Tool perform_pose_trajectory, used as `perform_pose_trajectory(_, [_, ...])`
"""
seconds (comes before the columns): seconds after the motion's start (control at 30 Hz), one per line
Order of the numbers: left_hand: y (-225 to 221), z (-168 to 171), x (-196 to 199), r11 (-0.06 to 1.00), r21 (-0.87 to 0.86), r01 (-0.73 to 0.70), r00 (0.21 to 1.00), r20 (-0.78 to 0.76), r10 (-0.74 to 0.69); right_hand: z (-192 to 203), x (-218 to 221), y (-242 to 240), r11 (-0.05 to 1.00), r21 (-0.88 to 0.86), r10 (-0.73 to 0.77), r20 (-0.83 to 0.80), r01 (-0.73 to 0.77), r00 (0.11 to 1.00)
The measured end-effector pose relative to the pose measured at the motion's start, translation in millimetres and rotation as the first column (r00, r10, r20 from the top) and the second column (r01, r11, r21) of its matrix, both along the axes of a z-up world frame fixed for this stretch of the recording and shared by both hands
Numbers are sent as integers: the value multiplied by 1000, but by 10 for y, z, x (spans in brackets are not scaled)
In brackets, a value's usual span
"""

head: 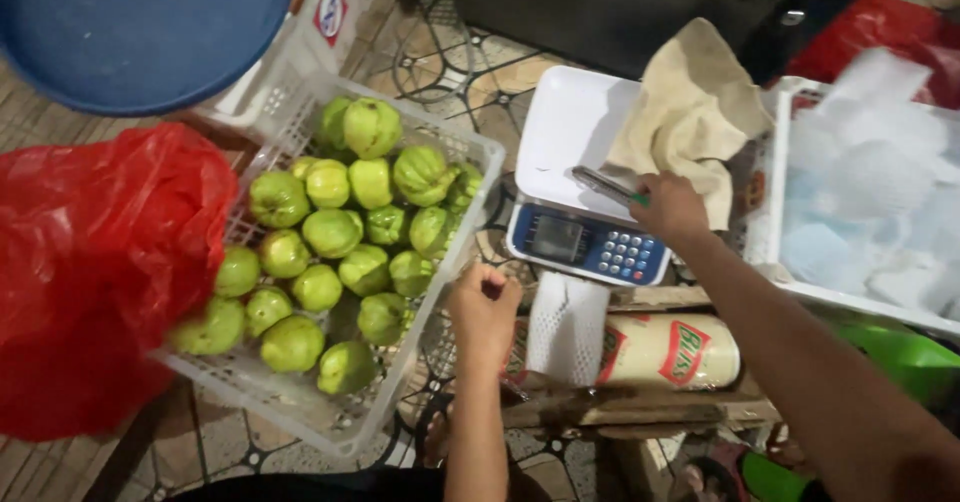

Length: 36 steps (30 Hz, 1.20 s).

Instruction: Wrapping individual guavas in protective foam nets and organizing them in a container.

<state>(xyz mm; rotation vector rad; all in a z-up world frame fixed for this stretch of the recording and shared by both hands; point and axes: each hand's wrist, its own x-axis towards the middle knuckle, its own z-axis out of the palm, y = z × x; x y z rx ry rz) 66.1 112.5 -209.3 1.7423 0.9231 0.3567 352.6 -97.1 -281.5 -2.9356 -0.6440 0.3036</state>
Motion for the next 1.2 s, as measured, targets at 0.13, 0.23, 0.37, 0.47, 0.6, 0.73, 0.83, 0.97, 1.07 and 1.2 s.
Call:
perform_pose_trajectory(0.13, [-26,40,55,998,-56,2,996,86,3,355,-235,214,999,-6,38,-6,-38,999])
perform_pose_trajectory(0.23, [-35,165,37,995,-80,56,986,158,-43,210,-189,252,994,-40,107,33,-106,994])
perform_pose_trajectory(0.37, [17,319,-70,985,-171,31,995,102,-14,273,-388,480,984,175,25,26,-29,999])
perform_pose_trajectory(0.47, [192,410,-119,988,-157,12,998,-53,-21,311,-244,481,946,324,-81,137,33,987])
perform_pose_trajectory(0.6, [643,48,-242,997,71,-22,917,-396,48,894,-273,435,819,303,-529,71,487,845])
perform_pose_trajectory(0.73, [966,938,-265,982,-178,63,687,-706,-172,620,44,-10,705,1,-708,-36,709,705])
perform_pose_trajectory(0.83, [1087,975,-87,993,-117,-22,773,-632,-58,439,251,-162,678,377,-613,-185,632,768])
perform_pose_trajectory(0.97, [1234,877,434,985,-5,-175,884,-440,155,-291,999,-644,796,-413,-484,7,443,875])
perform_pose_trajectory(1.07, [1359,646,832,991,-34,-131,899,-426,104,-319,1146,-942,811,-518,-174,229,271,958])
perform_pose_trajectory(1.2, [1364,362,1175,999,35,-37,844,-533,49,320,979,-1057,981,-50,190,399,-186,897])
